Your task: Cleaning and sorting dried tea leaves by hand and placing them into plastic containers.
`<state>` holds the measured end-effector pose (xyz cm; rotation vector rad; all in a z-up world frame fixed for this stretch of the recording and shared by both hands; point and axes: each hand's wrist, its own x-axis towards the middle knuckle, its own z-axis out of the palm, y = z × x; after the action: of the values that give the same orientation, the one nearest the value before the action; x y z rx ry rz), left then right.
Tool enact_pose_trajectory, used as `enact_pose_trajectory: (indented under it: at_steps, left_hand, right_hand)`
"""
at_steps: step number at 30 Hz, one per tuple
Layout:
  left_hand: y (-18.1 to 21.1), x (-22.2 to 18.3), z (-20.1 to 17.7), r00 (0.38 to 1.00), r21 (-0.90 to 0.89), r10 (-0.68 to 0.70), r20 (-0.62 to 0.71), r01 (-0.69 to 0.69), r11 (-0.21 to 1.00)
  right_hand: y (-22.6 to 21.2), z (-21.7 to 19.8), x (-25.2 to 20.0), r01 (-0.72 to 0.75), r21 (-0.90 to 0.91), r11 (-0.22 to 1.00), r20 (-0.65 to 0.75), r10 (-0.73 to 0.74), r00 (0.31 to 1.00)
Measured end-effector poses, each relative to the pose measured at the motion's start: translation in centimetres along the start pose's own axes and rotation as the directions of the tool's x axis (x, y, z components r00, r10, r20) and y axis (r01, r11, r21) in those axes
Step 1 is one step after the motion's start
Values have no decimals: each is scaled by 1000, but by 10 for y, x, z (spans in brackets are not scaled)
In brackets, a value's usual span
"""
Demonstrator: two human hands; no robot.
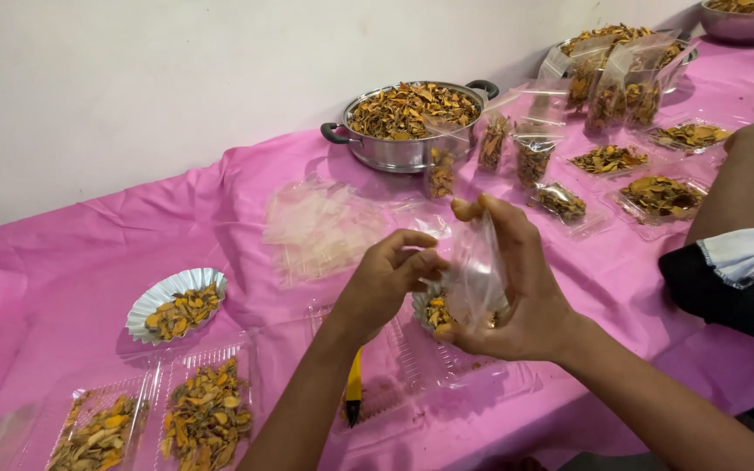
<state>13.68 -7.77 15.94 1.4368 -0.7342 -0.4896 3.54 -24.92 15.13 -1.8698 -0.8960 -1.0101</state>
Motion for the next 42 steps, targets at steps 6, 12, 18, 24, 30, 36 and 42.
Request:
enact_pose_trajectory:
  at_steps: [6, 12, 18, 24, 30, 36, 42]
  left_hand:
    - [33, -38, -3, 882, 257, 451, -137, -408, 876]
    - [68, -68, 21, 826, 612, 517, 222, -531, 586]
    - [43, -55, 29, 851, 725, 508, 135, -434, 535]
    - [38, -51, 27, 939, 695, 337, 62, -283, 661]
    - [35, -50, 23, 962, 619, 270, 50, -242, 747]
    - [21, -27, 23, 949, 620, 308, 66, -281, 733]
    - [-15, 12, 8, 910, 398, 410, 65, -401, 825]
  right_hand:
    - [8, -11, -6, 33, -293, 955, -2, -35, 999]
    - [11, -5, -16, 21, -514, 857, 47, 5, 999]
    - [18, 6, -18, 144, -732, 666, 96, -109, 989]
    - [11, 8, -19, 258, -746, 614, 122, -255, 959]
    - [6, 5, -18, 263, -731, 629, 142, -236, 961]
    - [10, -7, -14, 236, -707, 666, 174, -159, 972]
    - [15, -29, -11, 7, -680, 734, 18, 6, 1000]
